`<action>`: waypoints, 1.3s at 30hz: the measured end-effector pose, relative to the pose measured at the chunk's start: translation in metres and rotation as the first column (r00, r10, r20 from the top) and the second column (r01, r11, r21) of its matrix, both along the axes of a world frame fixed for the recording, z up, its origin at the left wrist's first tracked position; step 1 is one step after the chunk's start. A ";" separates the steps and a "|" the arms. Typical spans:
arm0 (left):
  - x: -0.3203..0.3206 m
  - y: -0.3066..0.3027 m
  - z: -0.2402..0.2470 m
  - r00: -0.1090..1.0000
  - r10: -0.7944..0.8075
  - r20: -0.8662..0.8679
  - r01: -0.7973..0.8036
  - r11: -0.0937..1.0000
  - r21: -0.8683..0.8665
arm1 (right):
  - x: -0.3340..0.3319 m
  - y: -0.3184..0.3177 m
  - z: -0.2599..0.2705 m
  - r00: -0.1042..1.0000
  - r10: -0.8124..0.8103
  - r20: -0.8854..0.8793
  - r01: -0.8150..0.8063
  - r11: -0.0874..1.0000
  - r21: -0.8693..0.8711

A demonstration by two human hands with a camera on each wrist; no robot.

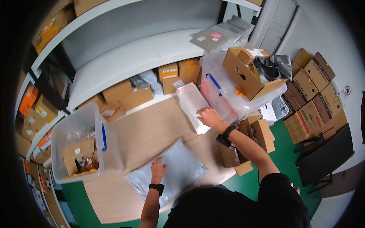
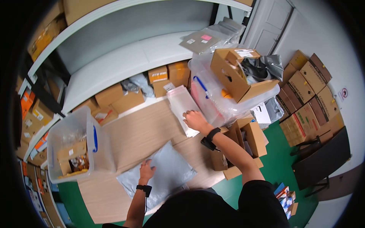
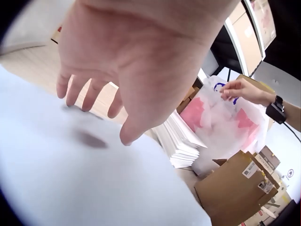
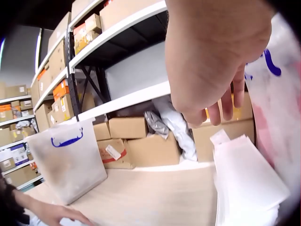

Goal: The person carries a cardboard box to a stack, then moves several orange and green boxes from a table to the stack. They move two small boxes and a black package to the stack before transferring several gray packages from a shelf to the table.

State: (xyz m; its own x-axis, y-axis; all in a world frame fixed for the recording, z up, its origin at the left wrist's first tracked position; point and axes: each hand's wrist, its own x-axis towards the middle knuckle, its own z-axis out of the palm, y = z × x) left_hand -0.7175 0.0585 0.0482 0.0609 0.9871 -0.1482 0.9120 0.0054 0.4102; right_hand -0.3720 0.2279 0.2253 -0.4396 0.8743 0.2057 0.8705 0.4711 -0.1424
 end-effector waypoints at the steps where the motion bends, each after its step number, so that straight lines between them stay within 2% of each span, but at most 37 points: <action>1: 0.015 0.018 0.006 1.000 -0.012 -0.004 0.012 1.000 0.016 | 0.004 0.014 0.022 1.000 -0.012 -0.004 0.012 1.000 0.016; 3: 0.042 0.063 0.021 0.981 -0.084 0.174 0.067 0.993 0.097 | 0.018 0.040 0.061 0.997 -0.039 -0.065 0.042 0.998 0.036; 4: 0.054 0.089 0.034 0.981 -0.091 0.169 0.073 0.991 0.109 | 0.029 0.051 0.066 0.997 -0.044 -0.070 0.047 0.998 0.048; 6: 0.085 0.158 0.066 0.942 -0.150 0.299 0.041 0.939 0.342 | 0.053 0.075 0.071 0.988 -0.144 0.061 0.115 0.932 0.343; 7: 0.104 0.191 0.096 0.937 -0.145 0.318 0.013 0.923 0.384 | 0.067 0.092 0.073 0.988 -0.152 0.039 0.137 0.957 0.254; 8: 0.125 0.227 0.128 0.930 -0.142 0.338 -0.016 0.905 0.424 | 0.077 0.100 0.070 0.988 -0.153 0.033 0.138 0.954 0.267; 10: 0.162 0.312 0.176 0.913 -0.272 0.304 0.052 0.817 0.575 | 0.089 0.094 0.053 0.979 -0.183 0.092 0.148 0.943 0.299; 12: 0.222 0.376 0.251 0.896 -0.398 0.197 0.167 0.714 0.680 | 0.096 0.091 0.059 0.977 -0.170 0.130 0.115 0.931 0.348; 13: 0.256 0.407 0.277 0.886 -0.420 0.197 0.194 0.720 0.666 | 0.102 0.086 0.064 0.968 -0.163 0.189 0.081 0.922 0.379; 15: 0.317 0.467 0.310 0.882 -0.471 -0.007 0.331 0.608 0.722 | 0.108 0.086 0.072 0.964 -0.179 0.199 0.104 0.936 0.335; 17: 0.372 0.521 0.330 0.863 -0.462 -0.205 0.474 0.599 0.645 | 0.110 0.093 0.070 0.960 -0.195 0.201 0.132 0.948 0.290; 19: 0.419 0.549 0.342 0.863 -0.388 -0.325 0.506 0.671 0.542 | 0.110 0.095 0.067 0.955 -0.207 0.213 0.144 0.950 0.277; 20: 0.436 0.560 0.345 0.863 -0.391 -0.320 0.505 0.670 0.544 | 0.110 0.094 0.068 0.952 -0.216 0.219 0.155 0.952 0.264; 22: 0.466 0.590 0.330 0.816 -0.439 -0.376 0.561 0.758 0.332 | 0.113 0.093 0.072 0.938 -0.239 0.249 0.176 0.952 0.248; 23: 0.472 0.610 0.321 0.802 -0.529 -0.277 0.590 0.773 0.233 | 0.116 0.093 0.072 0.939 -0.234 0.252 0.172 0.954 0.246; 24: 0.471 0.624 0.313 0.797 -0.537 -0.277 0.598 0.768 0.229 | 0.118 0.094 0.070 0.939 -0.230 0.255 0.168 0.955 0.243; 26: 0.464 0.640 0.303 0.755 -0.491 -0.434 0.609 0.770 0.189 | 0.118 0.096 0.070 0.939 -0.233 0.253 0.174 0.957 0.234; 27: 0.458 0.640 0.306 0.749 -0.500 -0.434 0.617 0.765 0.185 | 0.118 0.097 0.070 0.941 -0.227 0.253 0.170 0.959 0.228; 29: 0.432 0.635 0.316 0.798 -0.372 -0.473 0.560 0.749 0.355 | 0.118 0.098 0.069 0.939 -0.222 0.264 0.157 0.957 0.244; 30: 0.415 0.635 0.313 0.801 -0.369 -0.471 0.555 0.752 0.355 | 0.116 0.098 0.069 0.936 -0.222 0.272 0.151 0.954 0.261; 32: 0.375 0.629 0.300 0.826 -0.224 -0.517 0.499 0.717 0.486 | 0.111 0.093 0.066 0.941 -0.216 0.261 0.148 0.955 0.257; 34: 0.324 0.581 0.307 0.922 -0.213 -0.324 0.380 0.660 0.649 | 0.109 0.089 0.064 0.947 -0.200 0.250 0.135 0.958 0.253; 36: 0.265 0.528 0.301 0.962 -0.152 -0.227 0.269 0.669 0.693 | 0.107 0.088 0.063 0.973 -0.181 0.143 0.144 0.961 0.235; 38: 0.200 0.451 0.286 0.972 -0.220 -0.086 0.208 0.629 0.749 | 0.103 0.087 0.058 0.975 -0.178 0.131 0.136 0.950 0.281; 39: 0.171 0.402 0.287 0.973 -0.220 -0.075 0.203 0.643 0.738 | 0.099 0.087 0.057 0.972 -0.189 0.138 0.143 0.947 0.287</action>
